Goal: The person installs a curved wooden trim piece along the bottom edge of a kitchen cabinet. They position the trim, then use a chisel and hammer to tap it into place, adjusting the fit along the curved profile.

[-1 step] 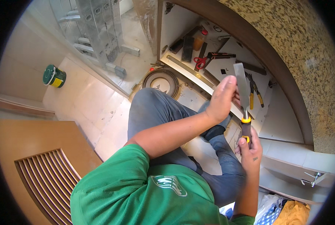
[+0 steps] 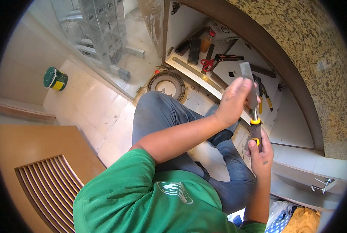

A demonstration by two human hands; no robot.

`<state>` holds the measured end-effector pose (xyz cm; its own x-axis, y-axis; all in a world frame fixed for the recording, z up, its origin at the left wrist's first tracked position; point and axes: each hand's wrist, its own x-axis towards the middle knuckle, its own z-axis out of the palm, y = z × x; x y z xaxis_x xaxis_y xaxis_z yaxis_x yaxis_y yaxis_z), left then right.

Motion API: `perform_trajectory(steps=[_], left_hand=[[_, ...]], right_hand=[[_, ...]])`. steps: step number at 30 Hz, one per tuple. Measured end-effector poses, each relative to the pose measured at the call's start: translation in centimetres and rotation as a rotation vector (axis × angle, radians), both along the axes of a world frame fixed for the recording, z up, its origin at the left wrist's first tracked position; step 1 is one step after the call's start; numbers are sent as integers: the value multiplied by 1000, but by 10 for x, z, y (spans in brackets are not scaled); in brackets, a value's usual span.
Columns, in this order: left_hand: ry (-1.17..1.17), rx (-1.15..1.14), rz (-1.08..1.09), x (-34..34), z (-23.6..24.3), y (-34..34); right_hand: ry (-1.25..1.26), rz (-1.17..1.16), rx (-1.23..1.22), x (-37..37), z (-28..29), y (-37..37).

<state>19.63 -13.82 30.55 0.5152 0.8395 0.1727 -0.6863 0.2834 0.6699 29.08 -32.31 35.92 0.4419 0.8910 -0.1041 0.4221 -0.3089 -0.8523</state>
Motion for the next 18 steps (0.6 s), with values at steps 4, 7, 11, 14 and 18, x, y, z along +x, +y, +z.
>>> perform_trajectory(steps=[4, 7, 11, 14, 18], left_hand=[[-19, 16, -60, 2, 19, 41], [19, 25, -57, 5, 24, 61], [64, 84, -74, 14, 30, 70], [40, 28, -74, 22, 33, 75], [10, 10, -29, 29, 33, 76]], right_hand=[[-173, 96, -44, 5, 25, 45], [-234, 100, -62, 12, 39, 64], [-399, 61, 7, 16, 47, 77], [-363, -3, -42, 18, 51, 82], [-370, -21, -14, 18, 54, 87]])
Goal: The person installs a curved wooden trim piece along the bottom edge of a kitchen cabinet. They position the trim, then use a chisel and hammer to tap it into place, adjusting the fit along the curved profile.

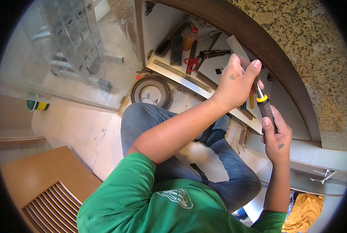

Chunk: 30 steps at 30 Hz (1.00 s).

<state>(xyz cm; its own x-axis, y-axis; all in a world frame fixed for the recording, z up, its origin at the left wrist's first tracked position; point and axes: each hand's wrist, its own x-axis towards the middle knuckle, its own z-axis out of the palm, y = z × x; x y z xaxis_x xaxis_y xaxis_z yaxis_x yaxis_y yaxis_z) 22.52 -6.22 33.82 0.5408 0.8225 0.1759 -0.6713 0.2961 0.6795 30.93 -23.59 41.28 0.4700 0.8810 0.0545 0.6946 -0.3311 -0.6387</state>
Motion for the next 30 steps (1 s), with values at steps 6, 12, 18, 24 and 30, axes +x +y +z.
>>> perform_trajectory(steps=[6, 12, 18, 24, 30], left_hand=[[-32, -27, -6, 4, -6, -4], [-53, 75, -48, -1, -14, 6], [-135, 53, -134, -2, -15, 7], [-159, 8, -95, 1, -16, 5], [-148, 7, -107, 1, -16, 6]], right_hand=[[-25, 7, -14, 2, 1, 0], [-46, 17, -5, 3, 2, 6], [11, -58, -85, -2, 13, 5], [-61, -17, -13, -3, 11, 3], [-1, -83, -124, -4, 22, 6]])
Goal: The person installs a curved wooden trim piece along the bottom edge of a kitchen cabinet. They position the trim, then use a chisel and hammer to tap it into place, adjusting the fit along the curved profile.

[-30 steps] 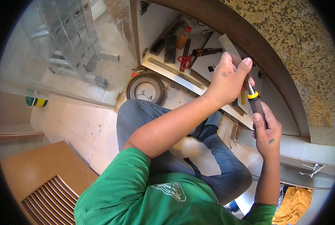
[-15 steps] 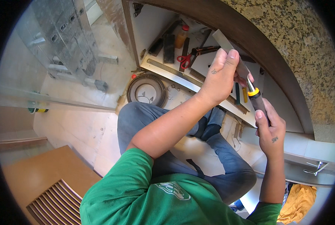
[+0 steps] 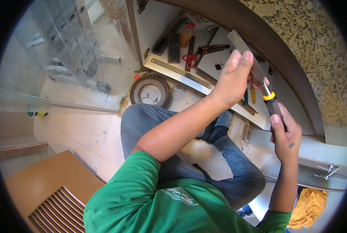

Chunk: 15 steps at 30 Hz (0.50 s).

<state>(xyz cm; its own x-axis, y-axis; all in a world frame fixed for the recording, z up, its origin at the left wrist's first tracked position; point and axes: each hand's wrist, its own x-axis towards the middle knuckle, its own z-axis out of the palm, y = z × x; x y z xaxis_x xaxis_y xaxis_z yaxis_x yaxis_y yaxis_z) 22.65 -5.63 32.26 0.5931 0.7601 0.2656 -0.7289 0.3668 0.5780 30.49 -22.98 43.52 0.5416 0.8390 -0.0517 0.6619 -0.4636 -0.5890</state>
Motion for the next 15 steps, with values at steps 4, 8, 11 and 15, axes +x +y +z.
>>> perform_trajectory(steps=[4, 8, 11, 15], left_hand=[[-14, 0, 98, -7, 1, 11], [-32, -6, 35, -7, 2, 10], [23, 39, -104, -5, -2, 6], [-90, 8, 20, -2, -6, 4]], right_hand=[[-107, 158, 142, 5, -8, 20], [-68, 88, 122, 7, -11, 15], [-21, -1, 75, 7, -9, 2], [-27, 6, 76, 4, -9, -3]])
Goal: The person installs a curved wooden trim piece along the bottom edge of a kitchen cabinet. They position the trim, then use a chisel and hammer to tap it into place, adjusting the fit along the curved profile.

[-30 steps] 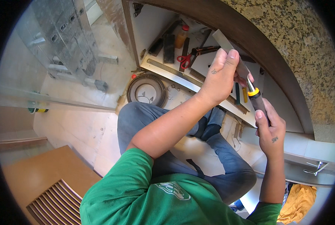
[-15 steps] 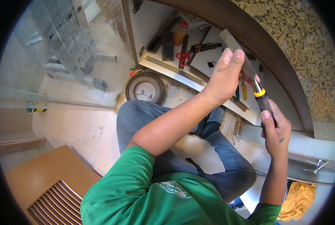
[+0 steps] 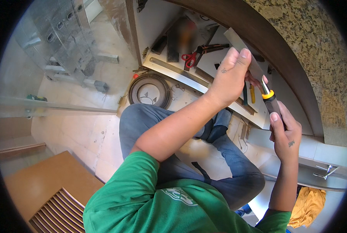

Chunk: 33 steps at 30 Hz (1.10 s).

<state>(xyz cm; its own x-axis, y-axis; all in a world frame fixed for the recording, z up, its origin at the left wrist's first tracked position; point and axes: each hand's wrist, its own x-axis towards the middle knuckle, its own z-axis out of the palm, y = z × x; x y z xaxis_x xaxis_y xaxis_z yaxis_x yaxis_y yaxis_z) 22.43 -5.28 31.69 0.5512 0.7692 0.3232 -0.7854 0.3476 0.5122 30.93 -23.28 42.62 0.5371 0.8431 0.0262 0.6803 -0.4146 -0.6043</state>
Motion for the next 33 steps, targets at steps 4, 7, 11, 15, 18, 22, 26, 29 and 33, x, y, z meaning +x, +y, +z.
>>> perform_trajectory(steps=[4, 7, 11, 15, 18, 22, 26, 29, 33], left_hand=[[78, 12, -95, -1, 1, 1], [68, 67, -87, -1, 3, 2], [73, 26, 28, -1, 3, 2], [108, 32, -3, 0, 7, 1], [132, 38, 62, -4, 11, 6], [90, 29, 84, -10, 11, 14], [102, 58, -1, -5, 4, 7], [34, 68, 27, -1, -1, 4], [53, 58, -35, -1, -1, 6]], right_hand=[[-21, -54, -17, -6, 1, 3], [-10, -87, -31, -5, 2, 5], [-29, 36, 28, 3, 0, 6], [33, -8, 41, 5, -1, 5], [-24, 83, 78, 5, -2, 17], [-45, 148, 103, 3, -2, 27], [1, 17, 23, 1, 2, 11], [-20, 6, 24, 1, 2, 4], [-9, -10, 40, -4, 0, 7]])
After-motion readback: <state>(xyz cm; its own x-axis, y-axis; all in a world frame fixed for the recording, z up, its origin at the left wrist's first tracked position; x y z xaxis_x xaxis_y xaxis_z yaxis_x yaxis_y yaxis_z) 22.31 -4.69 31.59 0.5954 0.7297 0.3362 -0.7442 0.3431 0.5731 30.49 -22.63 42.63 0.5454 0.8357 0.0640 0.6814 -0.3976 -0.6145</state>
